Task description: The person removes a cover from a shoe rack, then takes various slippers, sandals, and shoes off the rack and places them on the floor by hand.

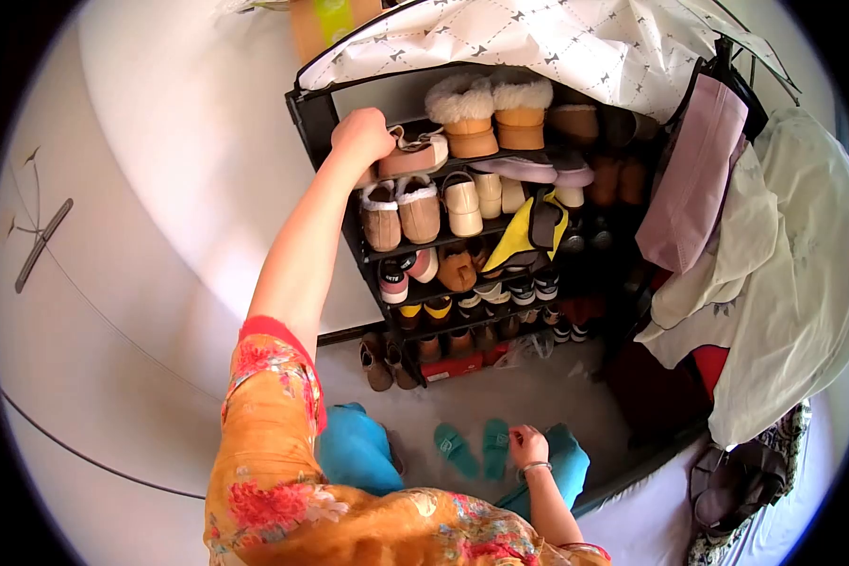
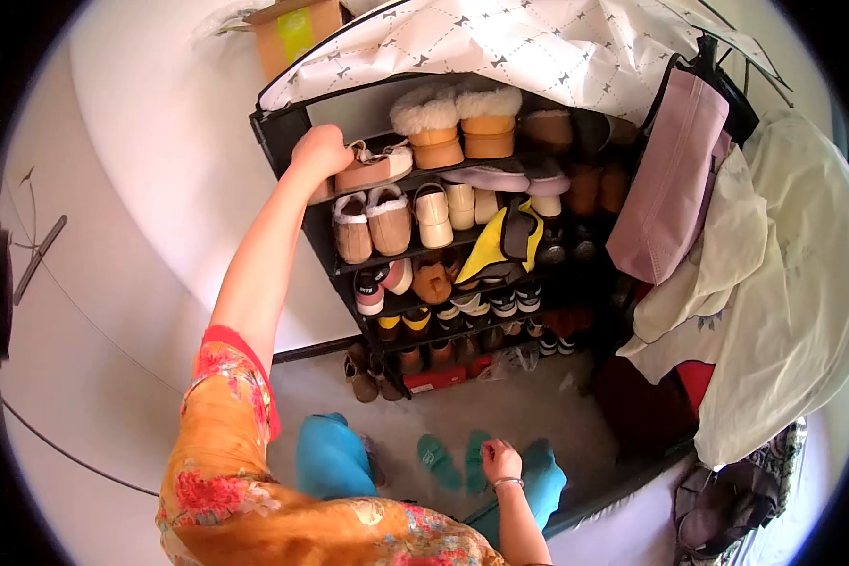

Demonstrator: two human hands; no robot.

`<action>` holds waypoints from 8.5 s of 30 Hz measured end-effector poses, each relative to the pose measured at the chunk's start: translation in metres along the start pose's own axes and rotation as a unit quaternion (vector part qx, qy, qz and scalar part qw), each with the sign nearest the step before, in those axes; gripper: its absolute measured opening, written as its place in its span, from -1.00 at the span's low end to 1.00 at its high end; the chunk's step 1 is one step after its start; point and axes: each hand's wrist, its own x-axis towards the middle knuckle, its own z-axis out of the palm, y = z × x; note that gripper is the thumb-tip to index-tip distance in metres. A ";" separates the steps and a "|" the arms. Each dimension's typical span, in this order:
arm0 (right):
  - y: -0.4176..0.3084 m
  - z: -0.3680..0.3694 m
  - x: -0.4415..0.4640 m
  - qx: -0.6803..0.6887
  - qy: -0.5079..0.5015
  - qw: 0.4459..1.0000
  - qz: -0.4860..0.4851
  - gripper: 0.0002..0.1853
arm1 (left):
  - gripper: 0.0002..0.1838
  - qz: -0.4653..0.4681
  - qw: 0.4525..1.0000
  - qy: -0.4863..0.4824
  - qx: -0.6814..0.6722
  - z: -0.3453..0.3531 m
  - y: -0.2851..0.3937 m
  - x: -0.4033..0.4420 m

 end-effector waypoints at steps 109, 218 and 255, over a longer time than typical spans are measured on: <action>-0.209 -0.013 -0.023 0.229 0.048 0.961 -0.147 -0.79 | -0.51 -0.195 0.353 -0.168 -0.899 0.218 -0.035 -0.434; 0.177 0.046 0.012 -0.227 -0.225 0.931 0.179 -0.36 | -0.85 -0.211 0.737 0.019 -0.642 0.276 -0.102 -0.422; 0.107 -0.095 -0.129 0.246 0.153 0.826 0.483 -0.68 | -0.81 -0.196 0.745 0.091 -0.632 0.284 -0.114 -0.414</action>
